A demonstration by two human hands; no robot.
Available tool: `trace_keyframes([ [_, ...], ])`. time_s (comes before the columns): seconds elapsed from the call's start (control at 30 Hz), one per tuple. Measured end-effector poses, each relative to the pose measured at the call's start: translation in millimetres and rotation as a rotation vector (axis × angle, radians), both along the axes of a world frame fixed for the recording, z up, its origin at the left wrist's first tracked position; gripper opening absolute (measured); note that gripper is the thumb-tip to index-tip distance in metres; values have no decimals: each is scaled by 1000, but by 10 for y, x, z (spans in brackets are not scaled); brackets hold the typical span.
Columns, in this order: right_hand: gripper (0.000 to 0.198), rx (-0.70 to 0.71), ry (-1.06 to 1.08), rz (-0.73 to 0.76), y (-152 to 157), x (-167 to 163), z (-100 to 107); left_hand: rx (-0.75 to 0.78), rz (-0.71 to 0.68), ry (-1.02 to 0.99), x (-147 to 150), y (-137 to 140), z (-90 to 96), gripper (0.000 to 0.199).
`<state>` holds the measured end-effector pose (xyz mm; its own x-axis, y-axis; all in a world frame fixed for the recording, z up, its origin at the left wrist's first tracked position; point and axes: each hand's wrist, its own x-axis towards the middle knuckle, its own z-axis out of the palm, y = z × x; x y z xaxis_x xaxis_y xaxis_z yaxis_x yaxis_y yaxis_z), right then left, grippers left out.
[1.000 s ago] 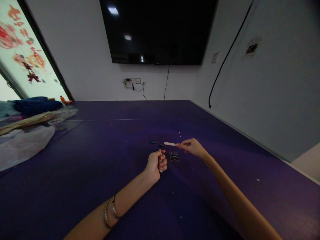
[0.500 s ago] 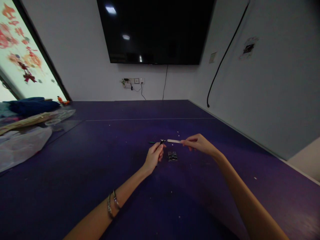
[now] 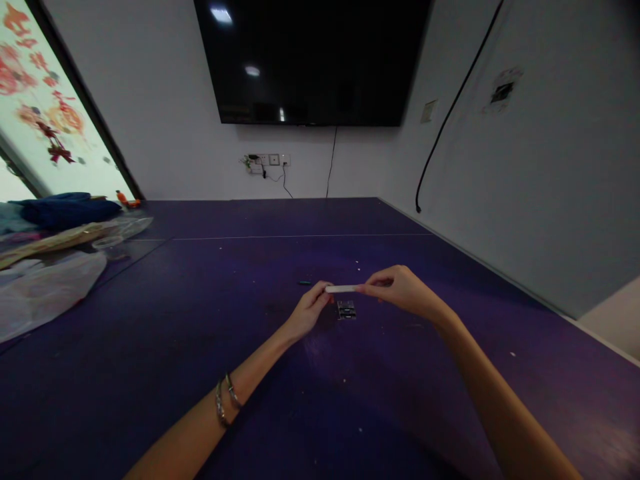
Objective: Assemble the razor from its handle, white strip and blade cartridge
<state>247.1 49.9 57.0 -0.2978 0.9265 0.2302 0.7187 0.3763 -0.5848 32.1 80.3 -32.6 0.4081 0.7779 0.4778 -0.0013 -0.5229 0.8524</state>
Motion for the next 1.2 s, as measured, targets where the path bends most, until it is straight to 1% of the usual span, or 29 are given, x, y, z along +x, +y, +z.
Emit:
trace_keyframes([
  [0.13, 40, -58, 36, 18, 15, 52, -7, 2, -15, 15, -15, 2, 19, 24],
  [0.33, 35, -62, 81, 40, 26, 10, -40, -2, -47, 12, -24, -1, 36, 24],
  [0.47, 31, -64, 151, 4, 39, 98, -20, -95, -44, -77, -63, 19, 72, 23],
  [0.53, 30, -99, 280, -3, 12, 74, -48, -159, -47, -119, -76, 38, 86, 25],
  [0.6, 29, -183, 507, -2, -49, -49, -134, -220, -33, -132, -77, 56, 91, 26],
  [0.7, 28, -361, 902, -3, -199, -368, -339, -300, 11, -160, -55, 66, 80, 26],
  [0.8, 26, -561, 1137, 42, -359, -662, -501, -328, 36, -159, -24, 51, 62, 24],
  [0.87, 25, -635, 1224, 67, -432, -776, -545, -334, 46, -154, -7, 31, 59, 24],
  [0.97, 24, -685, 1300, 85, -487, -851, -566, -343, 60, -146, 6, 8, 60, 24],
  [1.07, 24, -714, 1357, 75, -536, -890, -612, -359, 55, -132, 6, 13, 44, 23],
  [1.2, 27, -728, 1418, 23, -613, -921, -663, -367, 37, -129, 16, 34, -16, 22],
])
